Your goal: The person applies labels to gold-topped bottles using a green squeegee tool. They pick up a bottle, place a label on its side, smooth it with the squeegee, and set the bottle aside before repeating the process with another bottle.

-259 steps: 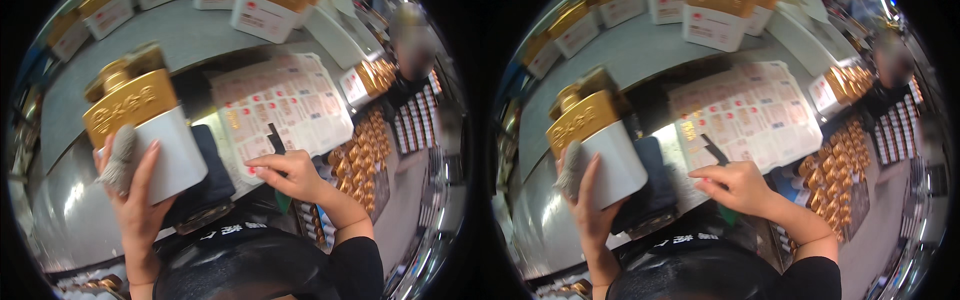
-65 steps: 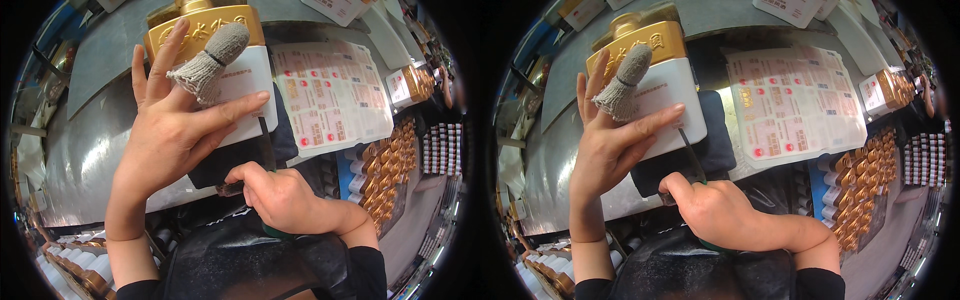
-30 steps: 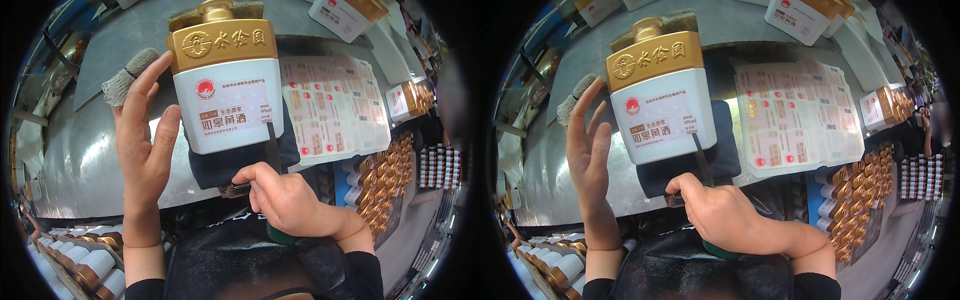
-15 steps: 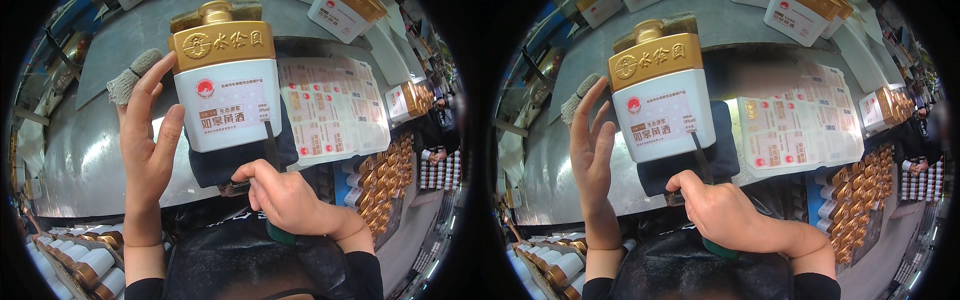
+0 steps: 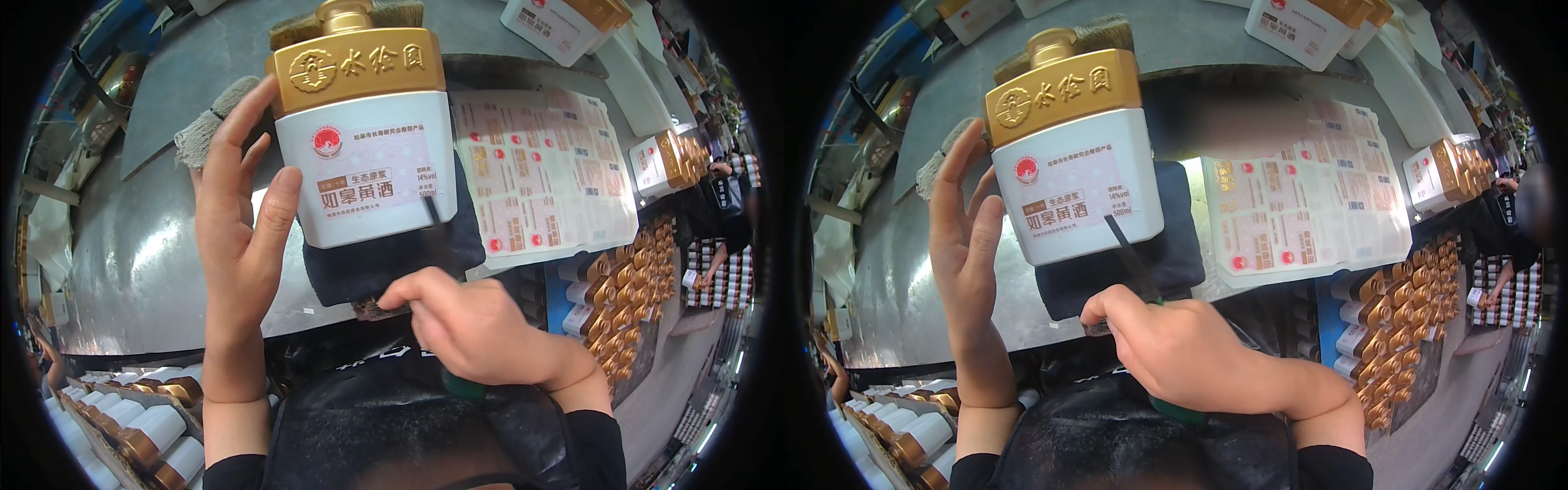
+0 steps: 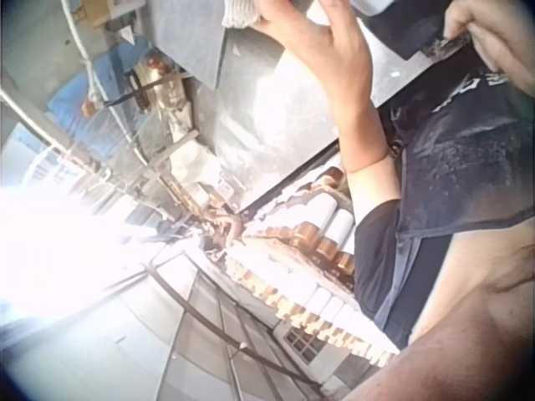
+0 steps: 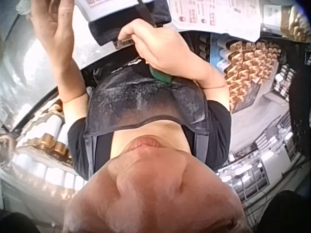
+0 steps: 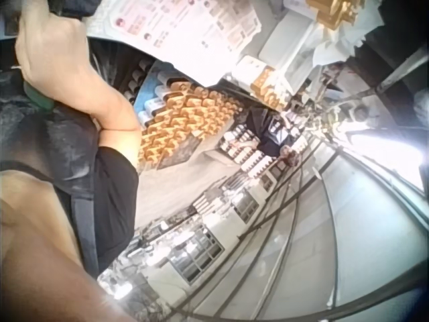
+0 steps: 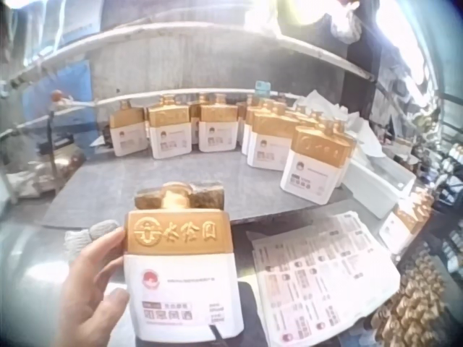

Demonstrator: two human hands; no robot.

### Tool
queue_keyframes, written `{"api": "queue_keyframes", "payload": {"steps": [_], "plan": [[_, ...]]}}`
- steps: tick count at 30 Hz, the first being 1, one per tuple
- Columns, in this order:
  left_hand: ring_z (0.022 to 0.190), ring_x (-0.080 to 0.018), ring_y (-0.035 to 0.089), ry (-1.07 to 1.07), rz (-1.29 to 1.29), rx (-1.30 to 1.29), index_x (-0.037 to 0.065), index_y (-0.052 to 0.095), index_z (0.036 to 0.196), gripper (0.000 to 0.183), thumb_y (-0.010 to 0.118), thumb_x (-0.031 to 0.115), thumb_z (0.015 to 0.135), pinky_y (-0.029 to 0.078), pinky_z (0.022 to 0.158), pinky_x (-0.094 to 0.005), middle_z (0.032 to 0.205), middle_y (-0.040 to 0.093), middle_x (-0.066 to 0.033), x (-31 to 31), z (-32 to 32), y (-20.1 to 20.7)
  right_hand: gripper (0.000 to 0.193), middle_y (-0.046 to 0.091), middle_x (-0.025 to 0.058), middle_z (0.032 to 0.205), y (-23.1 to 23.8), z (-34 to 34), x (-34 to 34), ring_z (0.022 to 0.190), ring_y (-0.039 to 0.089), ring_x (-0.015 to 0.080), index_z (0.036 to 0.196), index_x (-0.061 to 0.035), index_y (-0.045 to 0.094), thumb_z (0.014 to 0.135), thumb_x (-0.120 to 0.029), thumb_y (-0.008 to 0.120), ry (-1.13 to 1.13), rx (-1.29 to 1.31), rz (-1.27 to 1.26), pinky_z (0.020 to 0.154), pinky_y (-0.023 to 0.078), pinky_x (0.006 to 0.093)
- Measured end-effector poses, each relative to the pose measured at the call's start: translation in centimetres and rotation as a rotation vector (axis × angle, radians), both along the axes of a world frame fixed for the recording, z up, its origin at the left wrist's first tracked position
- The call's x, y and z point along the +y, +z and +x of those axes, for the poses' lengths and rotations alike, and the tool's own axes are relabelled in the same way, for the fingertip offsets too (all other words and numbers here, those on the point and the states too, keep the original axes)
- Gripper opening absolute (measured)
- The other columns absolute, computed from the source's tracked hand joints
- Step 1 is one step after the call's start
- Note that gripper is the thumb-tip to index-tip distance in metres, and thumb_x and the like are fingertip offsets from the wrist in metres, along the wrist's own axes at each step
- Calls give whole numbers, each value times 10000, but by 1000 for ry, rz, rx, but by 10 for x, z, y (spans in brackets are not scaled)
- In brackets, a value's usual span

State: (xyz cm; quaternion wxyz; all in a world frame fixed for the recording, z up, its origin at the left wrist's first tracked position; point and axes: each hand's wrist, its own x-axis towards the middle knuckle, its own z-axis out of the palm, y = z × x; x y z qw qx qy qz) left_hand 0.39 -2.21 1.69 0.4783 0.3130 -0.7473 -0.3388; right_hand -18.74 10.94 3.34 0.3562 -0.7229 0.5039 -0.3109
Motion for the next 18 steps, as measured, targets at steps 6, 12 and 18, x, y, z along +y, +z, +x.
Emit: {"api": "queue_keyframes", "payload": {"steps": [6, 12, 18], "plan": [[1325, -282, 433, 23, 163, 112, 25, 283, 1497, 712, 624, 163, 888, 377, 1086, -419, 1446, 405, -186, 16, -18, -3, 119, 470, -54, 724, 10, -33, -41, 582, 434, -5, 961, -29, 535, 901, -49, 635, -413, -225, -101, 474, 340, 148], [1304, -282, 452, 12, 232, 106, 34, 221, 1519, 842, 706, 150, 840, 432, 1041, -374, 1451, 381, -209, 17, -22, -7, 258, 471, -73, 723, -4, -34, -60, 603, 429, -31, 875, -81, 492, 863, -138, 743, -370, -295, 91, 470, 341, 123], [1301, -284, 457, -8, 205, 183, 27, 267, 1507, 796, 700, 147, 850, 426, 1053, -389, 1481, 363, -195, 16, -21, -13, 272, 476, -73, 730, -5, -32, -63, 588, 428, -36, 855, -82, 476, 868, -141, 741, -371, -335, 114, 460, 342, 120]]}}
